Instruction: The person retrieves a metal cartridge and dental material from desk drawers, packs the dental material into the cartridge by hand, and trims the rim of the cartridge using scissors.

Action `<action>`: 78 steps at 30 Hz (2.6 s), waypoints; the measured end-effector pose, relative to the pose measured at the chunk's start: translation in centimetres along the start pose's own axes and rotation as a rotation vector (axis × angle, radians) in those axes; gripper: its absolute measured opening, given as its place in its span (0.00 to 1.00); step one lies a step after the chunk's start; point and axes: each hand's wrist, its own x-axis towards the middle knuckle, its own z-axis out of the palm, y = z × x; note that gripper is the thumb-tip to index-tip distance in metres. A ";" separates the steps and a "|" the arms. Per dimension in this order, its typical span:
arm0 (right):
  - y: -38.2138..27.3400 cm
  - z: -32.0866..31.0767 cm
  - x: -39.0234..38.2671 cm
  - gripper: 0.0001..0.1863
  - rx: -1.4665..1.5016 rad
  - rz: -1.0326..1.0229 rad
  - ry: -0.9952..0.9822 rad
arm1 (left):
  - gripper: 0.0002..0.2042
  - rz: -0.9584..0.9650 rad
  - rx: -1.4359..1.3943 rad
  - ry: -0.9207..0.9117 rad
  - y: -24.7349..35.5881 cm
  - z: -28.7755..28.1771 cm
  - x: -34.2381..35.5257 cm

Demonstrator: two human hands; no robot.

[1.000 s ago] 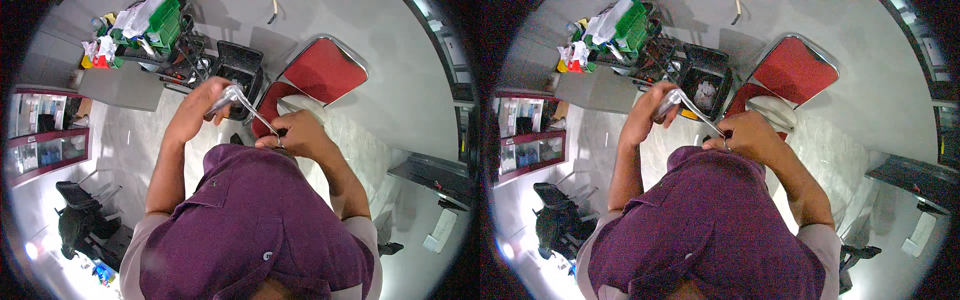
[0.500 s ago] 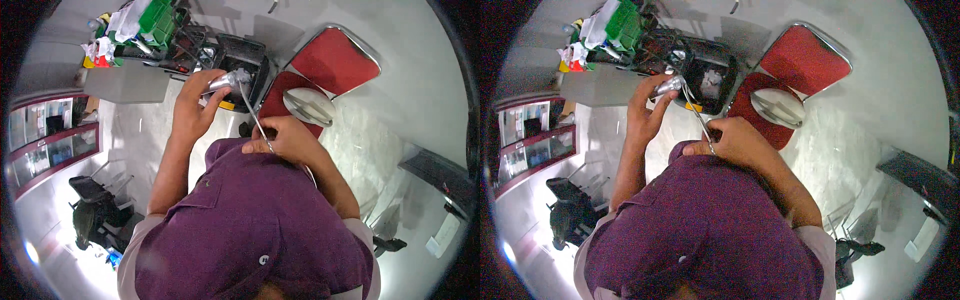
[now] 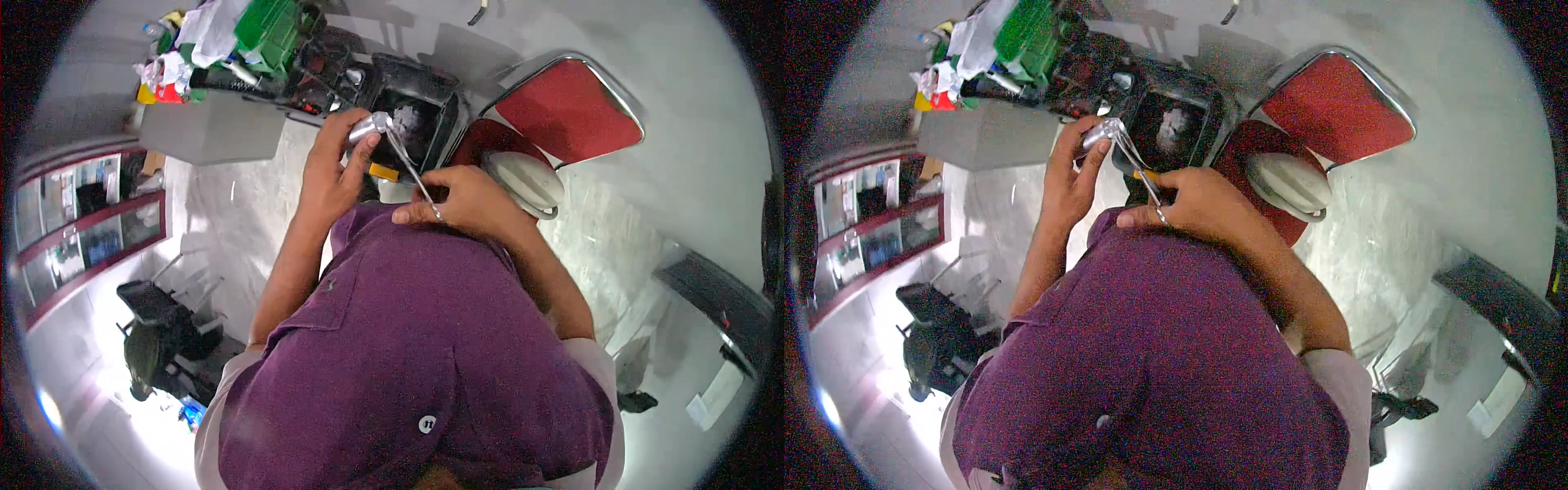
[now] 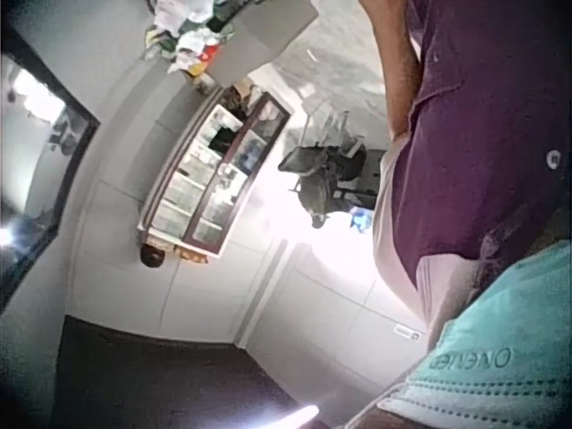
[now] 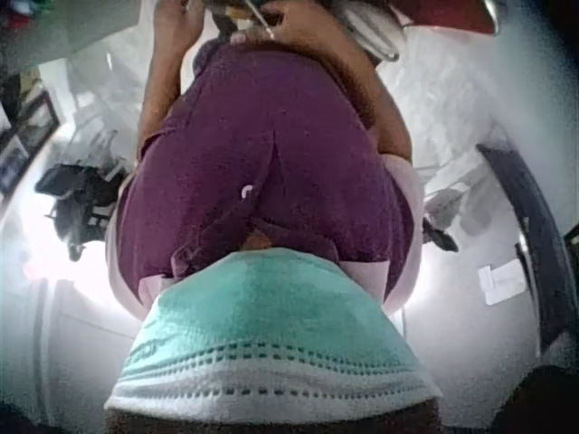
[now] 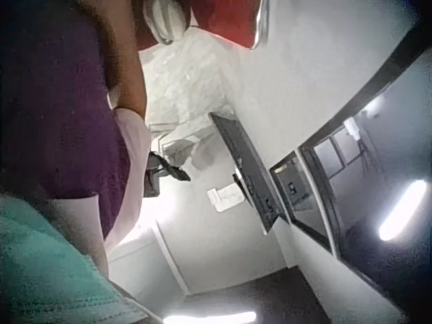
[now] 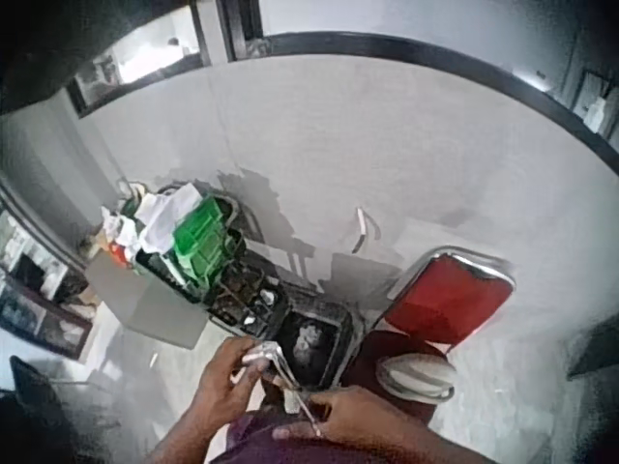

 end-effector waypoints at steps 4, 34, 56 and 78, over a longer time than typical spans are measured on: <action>-1.4 0.9 2.1 0.40 0.048 0.037 0.047 | 0.14 0.093 0.014 -0.032 -2.0 -1.5 2.3; -1.0 0.3 3.7 0.34 -0.044 0.071 0.409 | 0.13 0.053 -0.144 -0.373 -1.8 -1.8 7.4; 0.1 0.3 2.3 0.34 0.093 -0.029 0.208 | 0.17 -0.180 -0.327 -0.494 -1.9 -2.3 6.6; 0.6 0.3 3.4 0.37 0.042 -0.050 0.202 | 0.17 -0.052 -0.167 -0.553 -2.9 -0.7 5.2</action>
